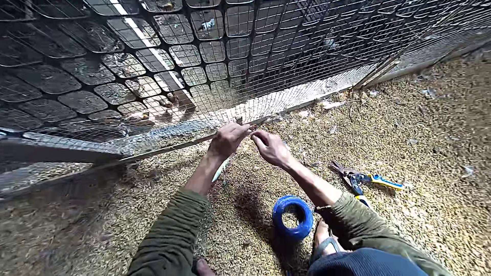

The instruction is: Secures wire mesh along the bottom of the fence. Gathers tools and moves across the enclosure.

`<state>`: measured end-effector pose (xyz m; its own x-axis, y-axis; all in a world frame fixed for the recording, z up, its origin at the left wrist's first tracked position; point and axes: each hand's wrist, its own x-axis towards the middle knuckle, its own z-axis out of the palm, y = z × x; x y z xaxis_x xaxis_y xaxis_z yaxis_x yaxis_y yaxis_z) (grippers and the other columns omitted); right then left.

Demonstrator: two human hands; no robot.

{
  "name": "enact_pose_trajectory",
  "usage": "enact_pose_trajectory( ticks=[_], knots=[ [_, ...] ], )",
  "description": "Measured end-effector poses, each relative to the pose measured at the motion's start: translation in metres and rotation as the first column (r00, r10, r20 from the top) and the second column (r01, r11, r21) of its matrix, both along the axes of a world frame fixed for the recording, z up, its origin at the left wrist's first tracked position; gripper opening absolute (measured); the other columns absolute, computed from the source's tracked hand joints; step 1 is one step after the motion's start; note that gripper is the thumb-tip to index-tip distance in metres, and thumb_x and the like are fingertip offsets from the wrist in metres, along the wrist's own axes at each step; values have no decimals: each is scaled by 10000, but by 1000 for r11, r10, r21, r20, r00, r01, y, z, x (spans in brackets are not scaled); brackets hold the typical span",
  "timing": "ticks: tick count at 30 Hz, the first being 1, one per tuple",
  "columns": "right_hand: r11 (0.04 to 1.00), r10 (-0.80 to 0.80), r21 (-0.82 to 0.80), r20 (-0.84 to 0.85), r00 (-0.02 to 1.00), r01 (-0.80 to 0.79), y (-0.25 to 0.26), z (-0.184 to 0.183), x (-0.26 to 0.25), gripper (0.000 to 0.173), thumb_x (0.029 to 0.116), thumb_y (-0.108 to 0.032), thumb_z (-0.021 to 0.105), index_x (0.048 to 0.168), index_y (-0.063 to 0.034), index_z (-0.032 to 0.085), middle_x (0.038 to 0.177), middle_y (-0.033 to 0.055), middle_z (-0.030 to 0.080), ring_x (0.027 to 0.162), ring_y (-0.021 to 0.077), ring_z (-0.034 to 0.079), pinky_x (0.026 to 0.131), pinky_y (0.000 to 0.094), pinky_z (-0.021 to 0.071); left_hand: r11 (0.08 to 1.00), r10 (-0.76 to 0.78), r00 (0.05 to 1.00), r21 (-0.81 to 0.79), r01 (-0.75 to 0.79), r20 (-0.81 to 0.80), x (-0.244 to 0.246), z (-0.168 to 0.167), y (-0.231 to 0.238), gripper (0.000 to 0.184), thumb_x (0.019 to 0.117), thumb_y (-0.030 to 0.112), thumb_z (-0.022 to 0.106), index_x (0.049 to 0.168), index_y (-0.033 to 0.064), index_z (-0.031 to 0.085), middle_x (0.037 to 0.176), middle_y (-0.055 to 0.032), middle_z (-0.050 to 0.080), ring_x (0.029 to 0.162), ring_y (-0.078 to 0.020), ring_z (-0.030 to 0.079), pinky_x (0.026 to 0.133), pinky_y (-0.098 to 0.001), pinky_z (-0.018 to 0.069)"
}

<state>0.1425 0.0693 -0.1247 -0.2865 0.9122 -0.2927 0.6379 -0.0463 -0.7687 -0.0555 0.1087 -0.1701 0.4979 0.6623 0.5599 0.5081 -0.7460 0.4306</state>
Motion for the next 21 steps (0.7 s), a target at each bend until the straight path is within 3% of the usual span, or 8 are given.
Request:
enact_pose_trajectory(
  ticks=[5, 9, 11, 13, 16, 18, 21],
  knots=[
    [997, 80, 19, 10, 997, -80, 0, 13, 4, 315, 1092, -210, 459, 1241, -28, 668, 973, 163, 714, 893, 277, 698, 844, 484, 549, 999, -34, 999, -11, 34, -18, -6, -1, 1, 204, 1011, 123, 623, 1056, -34, 745, 904, -147, 743, 847, -253, 735, 825, -368, 600],
    [970, 214, 106, 53, 975, -218, 1, 15, -5, 274, 1061, -176, 485, 1178, -20, 677, 925, 160, 706, 868, 311, 696, 798, 527, 549, 999, -47, 998, 0, 47, -31, -5, -2, -3, 189, 995, 60, 599, 1060, -45, 742, 925, -168, 739, 896, -288, 737, 868, -400, 596],
    [959, 223, 174, 22, 975, -223, 1, 13, -1, 295, 1068, -206, 489, 1152, -28, 708, 988, 156, 722, 920, 299, 705, 838, 521, 554, 1000, -31, 999, -3, 31, 6, -4, -2, -4, 183, 986, 47, 597, 1038, -40, 750, 933, -169, 740, 904, -281, 734, 879, -390, 592],
    [968, 149, 209, -24, 989, -140, 6, 11, 8, 353, 1078, -243, 469, 1163, -28, 736, 1106, 158, 711, 1044, 284, 682, 946, 489, 533, 1000, -11, 998, -24, 12, 59, -6, -2, -5, 177, 983, 63, 615, 1010, -37, 759, 928, -164, 747, 894, -262, 739, 879, -371, 593],
    [964, 70, 262, -50, 996, -55, 16, -2, 14, 300, 1032, -185, 561, 1256, -17, 668, 1220, 182, 663, 1095, 293, 667, 967, 459, 542, 998, 10, 997, -67, -5, 75, -9, 0, -6, 182, 981, 64, 609, 1010, -19, 769, 942, -153, 756, 897, -252, 740, 879, -377, 589],
    [950, 100, 303, -63, 993, -77, 19, -11, 9, 283, 1017, -167, 620, 1240, 2, 670, 1161, 186, 691, 1012, 284, 703, 919, 443, 577, 997, 11, 998, -73, -6, 61, -8, 2, -5, 183, 976, 57, 606, 1010, -4, 775, 944, -146, 759, 898, -252, 743, 880, -398, 587],
    [920, 106, 389, -117, 987, -52, 19, -20, 0, 182, 1010, -99, 616, 1091, 14, 734, 973, 158, 740, 861, 261, 722, 834, 447, 585, 988, -8, 997, -154, 20, 82, -11, 8, -5, 168, 964, 43, 628, 1026, 3, 779, 975, -133, 763, 942, -225, 740, 918, -392, 578]
  ],
)
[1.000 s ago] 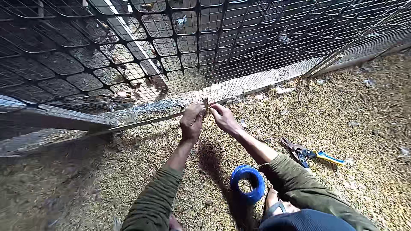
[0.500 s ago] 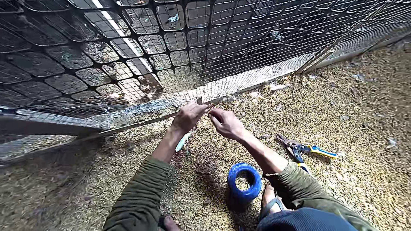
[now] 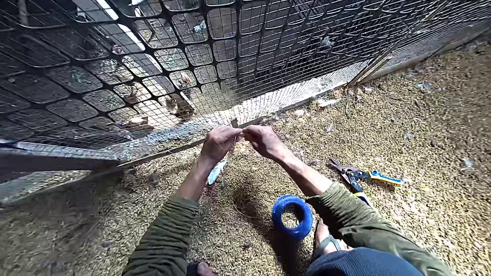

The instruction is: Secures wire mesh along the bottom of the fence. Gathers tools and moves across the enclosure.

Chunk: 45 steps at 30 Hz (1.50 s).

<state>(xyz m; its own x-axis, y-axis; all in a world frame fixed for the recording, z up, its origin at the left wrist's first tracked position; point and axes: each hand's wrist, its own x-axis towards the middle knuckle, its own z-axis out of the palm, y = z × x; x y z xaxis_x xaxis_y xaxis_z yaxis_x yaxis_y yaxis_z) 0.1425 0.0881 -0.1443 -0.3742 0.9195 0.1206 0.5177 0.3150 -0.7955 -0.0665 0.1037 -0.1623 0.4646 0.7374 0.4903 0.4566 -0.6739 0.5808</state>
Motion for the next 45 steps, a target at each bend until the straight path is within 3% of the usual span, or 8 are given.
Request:
enact_pose_trajectory(
  ticks=[7, 14, 22, 24, 30, 39, 42, 45],
  knots=[
    [989, 75, 127, 34, 997, -79, -5, -12, -4, 169, 988, -71, 622, 1047, -2, 765, 949, 159, 741, 879, 294, 734, 821, 471, 598, 918, -1, 984, -389, 71, 179, -8, 15, 0, 100, 912, -8, 702, 981, 6, 773, 1024, -69, 752, 1010, -102, 702, 962, -300, 564],
    [981, 34, 191, -64, 997, -21, 8, -11, -3, 333, 887, 36, 639, 1204, -33, 717, 1296, 153, 663, 1174, 274, 654, 974, 427, 563, 988, -103, 992, 108, 111, -74, -8, 5, 4, 153, 897, -12, 633, 888, 13, 784, 985, -143, 757, 970, -244, 737, 921, -377, 584],
    [949, -104, -308, -83, 991, 74, 10, 11, -18, 381, 1091, -199, 403, 1144, -3, 725, 1147, 185, 687, 1083, 297, 656, 960, 495, 513, 897, 44, 993, 442, 11, -113, -1, -14, -4, 163, 930, -41, 605, 935, -13, 766, 1032, -170, 760, 1006, -283, 735, 946, -368, 572],
    [867, -181, -493, -187, 965, 67, 13, 16, -17, 436, 1110, -331, 404, 1047, -33, 716, 949, 118, 673, 848, 218, 636, 789, 443, 522, 885, 39, 992, 466, 22, -120, -1, -15, -4, 163, 933, -45, 602, 907, -13, 759, 1032, -166, 763, 1021, -282, 737, 964, -368, 566],
    [596, -579, -798, -508, 638, -95, 17, 8, -29, 90, 1019, -117, 619, 966, -50, 649, 754, -13, 599, 575, 40, 518, 559, 197, 482, 901, 13, 997, 433, 20, -73, 1, -19, -9, 164, 939, -45, 608, 942, -1, 766, 1021, -158, 759, 1051, -262, 727, 982, -351, 561],
    [791, -468, -509, -861, 201, -340, -2, -23, -10, 147, 1116, -206, 354, 1116, -198, 501, 922, 22, 675, 652, 92, 605, 606, 243, 520, 902, 418, 909, 125, -414, -5, -15, -15, -28, 329, 1070, 163, 495, 970, -81, 692, 939, -221, 726, 872, -292, 734, 818, -402, 596],
    [822, -357, -505, -817, 453, -263, 1, -25, -8, 123, 1106, -192, 354, 1107, -168, 475, 711, -35, 515, 559, 75, 511, 548, 244, 486, 893, 422, 888, -250, -373, 181, -4, 2, -30, 387, 1098, 207, 367, 1059, -80, 624, 1174, -164, 640, 1079, -186, 649, 964, -355, 544],
    [936, -200, -339, -296, 934, 92, 6, -16, -7, 265, 1125, -209, 368, 1262, -33, 511, 827, 118, 586, 658, 208, 589, 633, 382, 531, 871, 353, 746, -489, -42, 565, 8, 10, -28, 403, 1119, 315, 295, 1119, 94, 632, 1164, -29, 728, 1150, -193, 681, 1040, -428, 537]
  ],
)
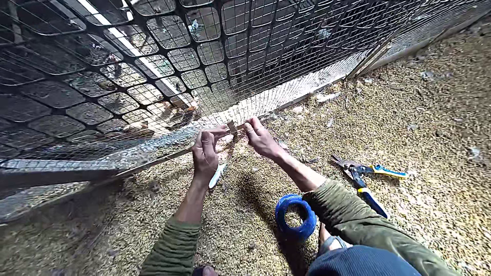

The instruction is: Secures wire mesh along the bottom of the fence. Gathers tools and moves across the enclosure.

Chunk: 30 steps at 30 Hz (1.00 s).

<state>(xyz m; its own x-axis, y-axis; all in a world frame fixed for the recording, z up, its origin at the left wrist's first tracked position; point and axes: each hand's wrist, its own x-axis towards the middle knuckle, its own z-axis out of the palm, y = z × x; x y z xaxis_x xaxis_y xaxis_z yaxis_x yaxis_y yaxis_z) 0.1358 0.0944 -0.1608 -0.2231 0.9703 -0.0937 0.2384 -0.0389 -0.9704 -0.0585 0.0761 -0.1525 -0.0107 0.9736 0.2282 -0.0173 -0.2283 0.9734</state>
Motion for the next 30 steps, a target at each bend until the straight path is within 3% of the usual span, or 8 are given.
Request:
enact_pose_trajectory(
  ticks=[2, 4, 7, 11, 17, 25, 28, 30],
  knots=[
    [988, 37, 132, 295, 955, -79, 2, 1, -2, 306, 1108, -183, 420, 1325, 13, 508, 992, 195, 685, 885, 315, 705, 807, 494, 578, 998, -52, 988, -19, 56, 149, 4, 4, 5, 395, 1114, 327, 287, 933, 187, 610, 918, 15, 745, 1015, -211, 730, 1036, -476, 543],
    [960, 85, 213, 408, 909, -185, 4, -3, -3, 327, 1074, -149, 468, 1319, 49, 559, 1141, 220, 666, 1042, 334, 684, 937, 483, 561, 998, -58, 996, 3, 58, 65, 6, 8, 10, 378, 1119, 328, 273, 842, 223, 507, 690, 99, 595, 774, -119, 688, 959, -447, 578],
    [920, 97, 287, 496, 863, -268, 9, -14, -1, 250, 1061, -166, 512, 1128, 20, 665, 1073, 203, 644, 1025, 339, 663, 912, 463, 565, 994, -7, 949, 99, 41, -316, 4, 13, 18, 401, 1122, 354, 279, 881, 104, 481, 683, 49, 493, 637, -68, 560, 703, -320, 554],
    [913, 59, 331, 471, 880, -238, 21, -28, 5, 184, 1005, -140, 578, 971, -2, 696, 934, 168, 651, 898, 319, 667, 816, 475, 573, 974, 118, 744, 222, 42, -657, -5, 19, 25, 488, 1116, 308, 292, 888, -55, 525, 628, -120, 492, 524, -218, 518, 516, -398, 471],
    [958, -2, 257, 439, 898, -123, 25, -22, -1, 291, 1023, -169, 538, 816, 4, 646, 780, 167, 639, 769, 328, 674, 697, 513, 544, 930, 195, 587, 338, 143, -786, -5, 32, 24, 411, 1100, 210, 364, 846, -60, 539, 575, -146, 508, 461, -265, 551, 446, -397, 466],
    [993, 38, 78, 478, 878, -85, 35, -21, -5, 391, 1066, -273, 475, 834, -19, 659, 800, 176, 665, 832, 349, 689, 739, 555, 537, 931, 226, 602, 352, 98, -766, 0, 36, 18, 415, 1100, 212, 346, 816, -38, 519, 539, -113, 457, 426, -220, 502, 421, -359, 426],
    [996, 12, 74, 456, 890, -52, 32, -21, -6, 385, 1062, -274, 498, 807, -33, 657, 744, 155, 647, 750, 329, 676, 676, 547, 536, 938, 220, 641, 339, 68, -736, 1, 34, 10, 412, 1096, 211, 346, 807, -25, 521, 540, -93, 449, 432, -196, 492, 429, -345, 427],
    [997, 49, 33, 435, 899, -70, 36, -15, -5, 387, 1075, -270, 483, 858, -22, 686, 777, 160, 667, 783, 325, 682, 725, 545, 538, 950, 187, 697, 309, 52, -692, -1, 28, 4, 412, 1094, 208, 331, 821, -32, 526, 574, -94, 480, 482, -190, 524, 478, -349, 463]
  ],
)
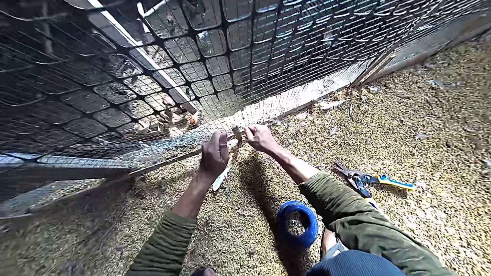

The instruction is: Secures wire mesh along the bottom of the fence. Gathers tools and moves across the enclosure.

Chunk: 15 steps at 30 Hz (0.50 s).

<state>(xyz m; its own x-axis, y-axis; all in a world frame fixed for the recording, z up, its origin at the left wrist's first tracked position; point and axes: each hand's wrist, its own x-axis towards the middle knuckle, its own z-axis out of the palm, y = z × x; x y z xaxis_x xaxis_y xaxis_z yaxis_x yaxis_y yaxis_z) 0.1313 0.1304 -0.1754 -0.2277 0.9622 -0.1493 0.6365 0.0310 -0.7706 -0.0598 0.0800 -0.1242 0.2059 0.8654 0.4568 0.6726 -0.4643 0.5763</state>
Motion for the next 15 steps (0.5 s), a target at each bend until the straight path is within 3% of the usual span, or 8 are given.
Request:
enact_pose_trajectory(
  ticks=[2, 3, 5, 6, 8, 10, 12, 15],
  knots=[
    [997, 46, -53, -30, 998, -48, 0, 8, 7, 403, 1102, -285, 457, 966, 6, 701, 874, 182, 686, 872, 329, 684, 819, 539, 535, 994, -16, 992, -101, 29, 125, -2, -9, -12, 448, 1099, 229, 311, 899, -83, 563, 663, -130, 575, 610, -204, 621, 622, -384, 546],
    [997, 59, -43, -38, 998, -60, -1, 10, 10, 396, 1104, -281, 454, 990, 15, 691, 914, 187, 680, 907, 321, 676, 851, 519, 527, 980, -6, 970, -189, 54, 244, -1, -14, -17, 451, 1104, 254, 296, 974, -98, 547, 713, -107, 579, 677, -175, 627, 707, -376, 556],
    [996, 72, -53, -33, 997, -74, -14, 13, 15, 366, 1094, -273, 483, 1147, 10, 709, 1092, 217, 672, 1044, 330, 663, 959, 499, 523, 914, 71, 825, -367, 172, 561, 7, -27, -29, 283, 1102, 275, 305, 1138, 11, 400, 788, 23, 542, 764, -89, 631, 859, -359, 575],
    [994, 67, -81, -24, 997, -69, -22, 15, 16, 348, 1083, -281, 508, 1205, -19, 703, 1151, 219, 634, 1069, 331, 639, 964, 493, 519, 878, 148, 725, -427, 218, 673, 12, -33, -33, 197, 1083, 228, 374, 1188, 64, 346, 811, 44, 554, 774, -87, 648, 874, -368, 583],
    [995, 41, -93, -8, 999, -41, -34, 15, 18, 296, 1053, -274, 571, 1211, -74, 721, 1230, 221, 571, 1094, 327, 610, 958, 481, 521, 802, 296, 624, -543, 249, 723, 21, -39, -36, 336, 1004, 54, 529, 1282, 30, 343, 891, -9, 580, 800, -123, 667, 844, -364, 596],
    [998, 31, -52, -28, 999, -32, -42, 8, 22, 230, 1026, -223, 604, 1137, -74, 741, 1253, 218, 554, 1127, 328, 588, 966, 479, 517, 716, 381, 630, -647, 263, 677, 27, -45, -37, 394, 968, -18, 585, 1315, -4, 397, 949, -43, 549, 797, -119, 630, 787, -310, 587],
    [997, 70, -43, -10, 998, -70, -42, 5, 26, 242, 1038, -193, 568, 1157, -58, 729, 1266, 197, 599, 1153, 319, 613, 995, 489, 516, 644, 442, 640, -719, 261, 628, 33, -46, -32, 337, 987, -4, 589, 1297, -4, 457, 909, -33, 534, 685, -87, 573, 653, -240, 540],
    [988, 142, -63, 20, 990, -141, -45, 7, 25, 288, 1055, -143, 492, 1216, -15, 694, 1108, 172, 717, 1033, 300, 696, 957, 502, 534, 620, 477, 617, -737, 269, 626, 37, -48, -24, 261, 1067, 102, 514, 1312, 27, 561, 829, 11, 537, 535, -34, 420, 502, -190, 395]
  ],
)
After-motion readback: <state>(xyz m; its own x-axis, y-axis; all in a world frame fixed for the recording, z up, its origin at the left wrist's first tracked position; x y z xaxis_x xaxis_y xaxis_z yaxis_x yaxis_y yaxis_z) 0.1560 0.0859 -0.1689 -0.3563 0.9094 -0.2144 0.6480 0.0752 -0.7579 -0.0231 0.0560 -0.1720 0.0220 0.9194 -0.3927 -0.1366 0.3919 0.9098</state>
